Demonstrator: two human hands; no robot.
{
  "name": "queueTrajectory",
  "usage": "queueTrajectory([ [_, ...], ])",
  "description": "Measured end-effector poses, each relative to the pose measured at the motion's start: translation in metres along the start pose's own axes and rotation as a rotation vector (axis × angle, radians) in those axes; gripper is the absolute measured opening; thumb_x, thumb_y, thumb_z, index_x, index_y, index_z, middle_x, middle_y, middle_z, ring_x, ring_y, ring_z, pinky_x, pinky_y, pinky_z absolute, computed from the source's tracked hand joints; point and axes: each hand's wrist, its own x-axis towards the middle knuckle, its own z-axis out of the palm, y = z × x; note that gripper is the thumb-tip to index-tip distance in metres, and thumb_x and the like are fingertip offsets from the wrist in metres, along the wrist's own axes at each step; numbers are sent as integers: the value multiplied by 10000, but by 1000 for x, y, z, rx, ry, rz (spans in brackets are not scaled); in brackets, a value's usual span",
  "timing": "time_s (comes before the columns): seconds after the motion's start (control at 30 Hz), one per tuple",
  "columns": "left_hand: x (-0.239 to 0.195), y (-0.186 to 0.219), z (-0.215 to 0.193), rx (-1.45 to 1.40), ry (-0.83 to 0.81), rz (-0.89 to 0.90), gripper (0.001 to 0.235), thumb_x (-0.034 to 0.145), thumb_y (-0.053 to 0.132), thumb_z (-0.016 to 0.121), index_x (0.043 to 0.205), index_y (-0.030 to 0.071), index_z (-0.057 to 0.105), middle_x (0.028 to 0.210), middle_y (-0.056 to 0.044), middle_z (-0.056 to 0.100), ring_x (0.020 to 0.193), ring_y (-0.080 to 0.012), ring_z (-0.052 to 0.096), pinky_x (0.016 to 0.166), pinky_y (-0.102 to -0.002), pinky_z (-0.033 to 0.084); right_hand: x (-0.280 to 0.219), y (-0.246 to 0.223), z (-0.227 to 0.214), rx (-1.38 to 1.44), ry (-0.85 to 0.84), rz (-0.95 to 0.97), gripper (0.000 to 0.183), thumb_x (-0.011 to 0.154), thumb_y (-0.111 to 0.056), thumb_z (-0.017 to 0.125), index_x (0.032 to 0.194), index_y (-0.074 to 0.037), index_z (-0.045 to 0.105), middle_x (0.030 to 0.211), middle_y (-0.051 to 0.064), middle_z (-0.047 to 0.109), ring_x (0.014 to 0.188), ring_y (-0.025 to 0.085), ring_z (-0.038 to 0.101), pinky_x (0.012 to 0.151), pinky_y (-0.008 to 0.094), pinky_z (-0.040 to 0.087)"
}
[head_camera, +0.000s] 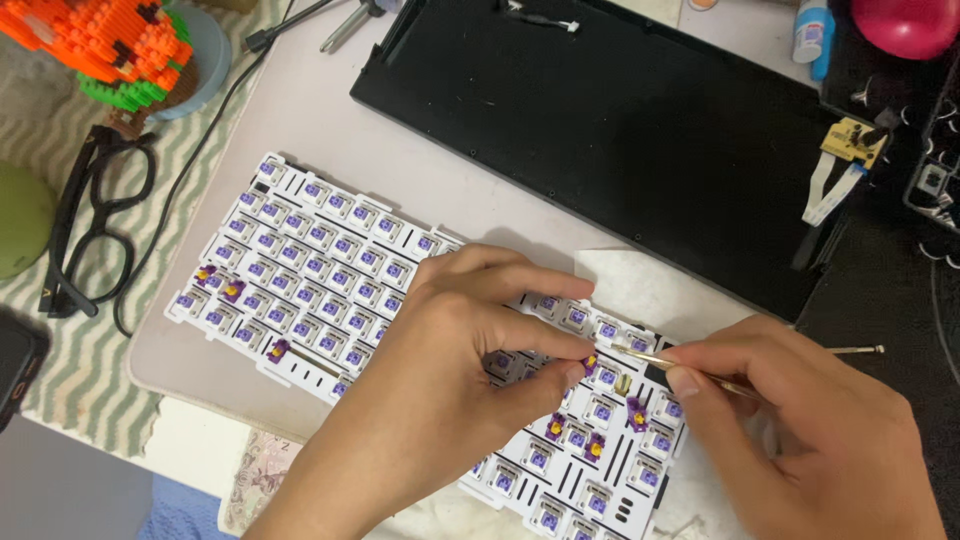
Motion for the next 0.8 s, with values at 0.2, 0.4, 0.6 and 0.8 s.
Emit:
queueTrajectory([
  [0.2, 2, 1, 0, 0, -7, -17, 135, 916, 219, 948, 1042, 267, 951, 1391, 67, 867, 1353, -224, 700, 1228, -516, 371, 0, -7, 2, 84, 4, 14, 128, 955, -183, 815, 968, -139, 934, 842, -44, 890, 707, 62, 774, 613, 251, 523],
  [0.4, 3, 3, -1, 2, -16, -41, 152, 895, 196, 952, 1020, 283, 960, 1388, 77, 873, 1352, -202, 706, 1228, -487, 373, -1, -10, 4, 80, -1, 19, 144, 967, -198, 809, 1020, -162, 937, 785, -29, 842, 634, 74, 746, 499, 258, 536],
  [0.6, 1, 0, 0, 17, -11, -15, 131, 915, 208, 938, 994, 311, 950, 1400, 86, 862, 1341, -213, 692, 1223, -469, 360, 0, -7, 7, 103, 12, -45, 132, 975, -181, 795, 1030, -155, 912, 847, -42, 846, 674, 50, 756, 519, 221, 520],
  [0.8, 5, 5, -1, 16, 7, -5, 215, 900, 202, 958, 1097, 277, 920, 1335, 64, 895, 1273, -192, 766, 1209, -478, 401, -2, -8, 7, 104, 6, 27, 130, 990, -198, 783, 991, -149, 903, 883, -49, 863, 693, 44, 769, 493, 222, 558],
])
